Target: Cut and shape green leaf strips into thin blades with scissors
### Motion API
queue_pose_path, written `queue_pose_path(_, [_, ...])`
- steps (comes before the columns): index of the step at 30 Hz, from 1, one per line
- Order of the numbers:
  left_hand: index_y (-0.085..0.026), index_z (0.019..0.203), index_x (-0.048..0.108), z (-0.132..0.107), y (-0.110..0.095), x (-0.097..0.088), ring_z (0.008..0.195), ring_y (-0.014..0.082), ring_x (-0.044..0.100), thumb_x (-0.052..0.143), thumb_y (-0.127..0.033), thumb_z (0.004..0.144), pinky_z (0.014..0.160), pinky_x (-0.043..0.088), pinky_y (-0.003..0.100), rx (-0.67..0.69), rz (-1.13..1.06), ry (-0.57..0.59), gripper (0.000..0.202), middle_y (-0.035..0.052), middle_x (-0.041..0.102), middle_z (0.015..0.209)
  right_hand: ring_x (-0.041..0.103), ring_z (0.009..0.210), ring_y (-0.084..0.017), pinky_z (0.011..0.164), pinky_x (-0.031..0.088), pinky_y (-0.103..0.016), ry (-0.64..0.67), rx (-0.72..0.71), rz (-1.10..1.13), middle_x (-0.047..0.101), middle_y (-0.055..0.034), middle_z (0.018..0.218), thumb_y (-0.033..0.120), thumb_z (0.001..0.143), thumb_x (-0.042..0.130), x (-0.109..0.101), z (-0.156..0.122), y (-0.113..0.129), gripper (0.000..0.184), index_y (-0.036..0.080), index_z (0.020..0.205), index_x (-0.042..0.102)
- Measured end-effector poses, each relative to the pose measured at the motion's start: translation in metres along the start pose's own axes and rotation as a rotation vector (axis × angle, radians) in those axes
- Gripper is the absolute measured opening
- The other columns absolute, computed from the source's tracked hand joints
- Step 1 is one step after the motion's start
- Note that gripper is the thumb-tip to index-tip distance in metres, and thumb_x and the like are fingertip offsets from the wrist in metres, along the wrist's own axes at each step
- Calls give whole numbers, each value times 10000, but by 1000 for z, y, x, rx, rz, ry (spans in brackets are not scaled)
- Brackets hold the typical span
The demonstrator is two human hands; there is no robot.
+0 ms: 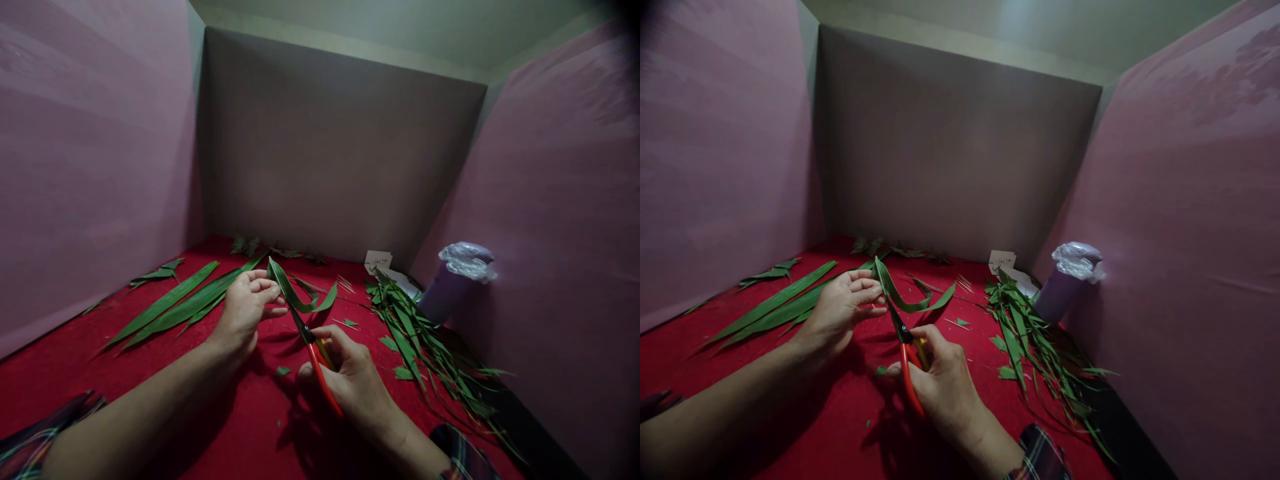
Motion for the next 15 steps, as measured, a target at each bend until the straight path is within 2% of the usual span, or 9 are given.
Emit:
queue_pose_path(4, [-152, 868, 454, -2, -4, 0, 495, 92, 545, 624, -75, 644, 431, 512, 234, 17, -3, 5, 291, -46, 532, 639, 337, 517, -71, 467, 273, -195, 7, 17, 59, 417, 87, 579, 193, 690, 669, 1, 0, -3, 272, 183, 934, 551])
queue_pose_path(15, [-153, 866, 456, -1, -4, 1, 486, 94, 549, 631, -83, 635, 432, 511, 239, 19, -6, 9, 299, -48, 536, 643, 349, 519, -71, 471, 285, -192, 17, 33, 47, 434, 85, 584, 182, 697, 653, 0, -1, -1, 257, 184, 933, 553])
Point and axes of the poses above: each hand's wrist, its own z-axis towards the middle knuckle, its own x-axis out of the palm, y = z × x, the point moved 5 cm from there along z, towards the middle knuckle
